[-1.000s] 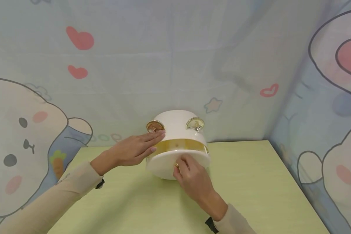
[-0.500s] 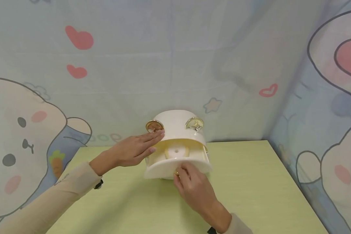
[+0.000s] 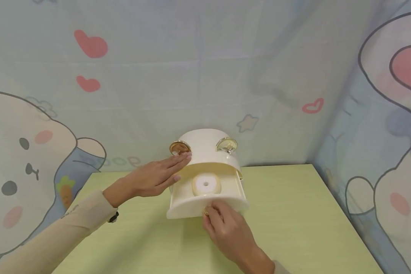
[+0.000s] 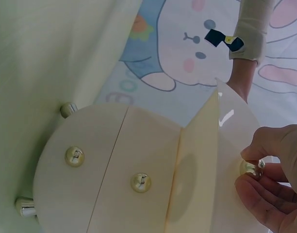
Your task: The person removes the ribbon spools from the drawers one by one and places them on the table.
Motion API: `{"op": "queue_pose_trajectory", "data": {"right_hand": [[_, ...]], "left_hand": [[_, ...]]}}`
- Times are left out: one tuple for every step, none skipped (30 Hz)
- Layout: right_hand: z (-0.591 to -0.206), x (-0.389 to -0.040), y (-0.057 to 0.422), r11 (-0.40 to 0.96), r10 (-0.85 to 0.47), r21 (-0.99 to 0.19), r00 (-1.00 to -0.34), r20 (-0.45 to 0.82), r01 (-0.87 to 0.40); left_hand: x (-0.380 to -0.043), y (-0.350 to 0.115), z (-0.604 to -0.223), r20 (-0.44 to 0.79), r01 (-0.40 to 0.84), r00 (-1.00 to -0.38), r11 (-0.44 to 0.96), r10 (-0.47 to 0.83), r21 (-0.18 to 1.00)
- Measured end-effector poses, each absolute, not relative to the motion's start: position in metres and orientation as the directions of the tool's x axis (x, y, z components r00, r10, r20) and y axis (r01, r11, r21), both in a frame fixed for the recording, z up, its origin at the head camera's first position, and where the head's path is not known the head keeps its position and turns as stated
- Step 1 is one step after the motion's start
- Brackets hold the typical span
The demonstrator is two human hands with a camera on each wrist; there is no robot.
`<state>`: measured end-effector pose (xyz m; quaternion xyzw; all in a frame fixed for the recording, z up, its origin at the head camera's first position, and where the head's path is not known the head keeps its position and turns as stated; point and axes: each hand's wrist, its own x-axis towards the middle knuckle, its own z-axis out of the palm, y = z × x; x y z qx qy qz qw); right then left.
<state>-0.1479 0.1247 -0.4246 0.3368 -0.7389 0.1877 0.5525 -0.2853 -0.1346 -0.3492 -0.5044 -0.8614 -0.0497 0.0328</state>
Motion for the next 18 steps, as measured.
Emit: {"op": "queue_pose_trajectory", "data": {"right_hand": [[-0.424,-0.146,0.125,0.700,-0.294,0.098,-0.161,0.942,-0.707],[-0.424,-0.145,0.125,0.698,-0.298,0.101,-0.159,0.941,-0.708],[-0.424,-0.143,0.125,0.698,-0.302,0.110,-0.151,0.941,-0.708],[-0.424,-0.142,0.125,0.697,-0.308,0.118,-0.147,0.940,-0.707],[-0.424,-0.141,0.125,0.697,-0.313,0.124,-0.145,0.939,-0.706],[-0.424,-0.140,0.125,0.697,-0.317,0.128,-0.143,0.937,-0.705],[-0.424,-0.139,0.124,0.695,-0.321,0.133,-0.140,0.937,-0.706],[-0.424,-0.137,0.124,0.694,-0.325,0.137,-0.137,0.936,-0.707],[-0.424,-0.137,0.124,0.693,-0.327,0.142,-0.133,0.935,-0.707],[-0.425,-0.136,0.125,0.692,-0.329,0.141,-0.134,0.935,-0.708],[-0.425,-0.135,0.125,0.692,-0.328,0.141,-0.135,0.935,-0.708],[-0.426,-0.134,0.125,0.692,-0.327,0.139,-0.136,0.935,-0.709],[-0.426,-0.133,0.126,0.691,-0.327,0.138,-0.137,0.935,-0.709],[-0.426,-0.132,0.126,0.691,-0.326,0.136,-0.138,0.935,-0.710],[-0.427,-0.132,0.126,0.692,-0.325,0.134,-0.141,0.935,-0.709],[-0.428,-0.131,0.126,0.692,-0.326,0.135,-0.141,0.935,-0.710],[-0.428,-0.131,0.126,0.690,-0.327,0.136,-0.139,0.935,-0.711],[-0.429,-0.131,0.127,0.688,-0.329,0.139,-0.135,0.935,-0.712]], "left_hand": [[-0.285,-0.134,-0.349,0.108,0.873,-0.487,0.485,0.867,0.050],[-0.285,-0.134,-0.349,0.108,0.874,-0.486,0.483,0.867,0.047],[-0.285,-0.134,-0.349,0.109,0.875,-0.484,0.482,0.868,0.045],[-0.286,-0.133,-0.349,0.110,0.875,-0.484,0.483,0.868,0.042],[-0.285,-0.133,-0.349,0.111,0.874,-0.485,0.483,0.868,0.042],[-0.286,-0.133,-0.349,0.112,0.874,-0.485,0.483,0.867,0.041],[-0.286,-0.133,-0.349,0.113,0.874,-0.486,0.485,0.867,0.043],[-0.286,-0.133,-0.349,0.115,0.873,-0.487,0.486,0.866,0.043],[-0.286,-0.133,-0.349,0.118,0.873,-0.487,0.486,0.865,0.044],[-0.285,-0.133,-0.349,0.120,0.873,-0.488,0.486,0.865,0.045],[-0.285,-0.132,-0.349,0.122,0.873,-0.488,0.486,0.864,0.047],[-0.285,-0.132,-0.350,0.124,0.872,-0.488,0.486,0.864,0.048],[-0.285,-0.132,-0.350,0.126,0.872,-0.489,0.487,0.863,0.051],[-0.285,-0.132,-0.350,0.128,0.872,-0.489,0.487,0.863,0.051],[-0.285,-0.132,-0.350,0.128,0.872,-0.489,0.486,0.863,0.049],[-0.285,-0.132,-0.351,0.128,0.872,-0.489,0.487,0.863,0.049],[-0.285,-0.132,-0.350,0.127,0.872,-0.489,0.487,0.863,0.047],[-0.285,-0.131,-0.350,0.128,0.872,-0.488,0.487,0.863,0.046]]}}
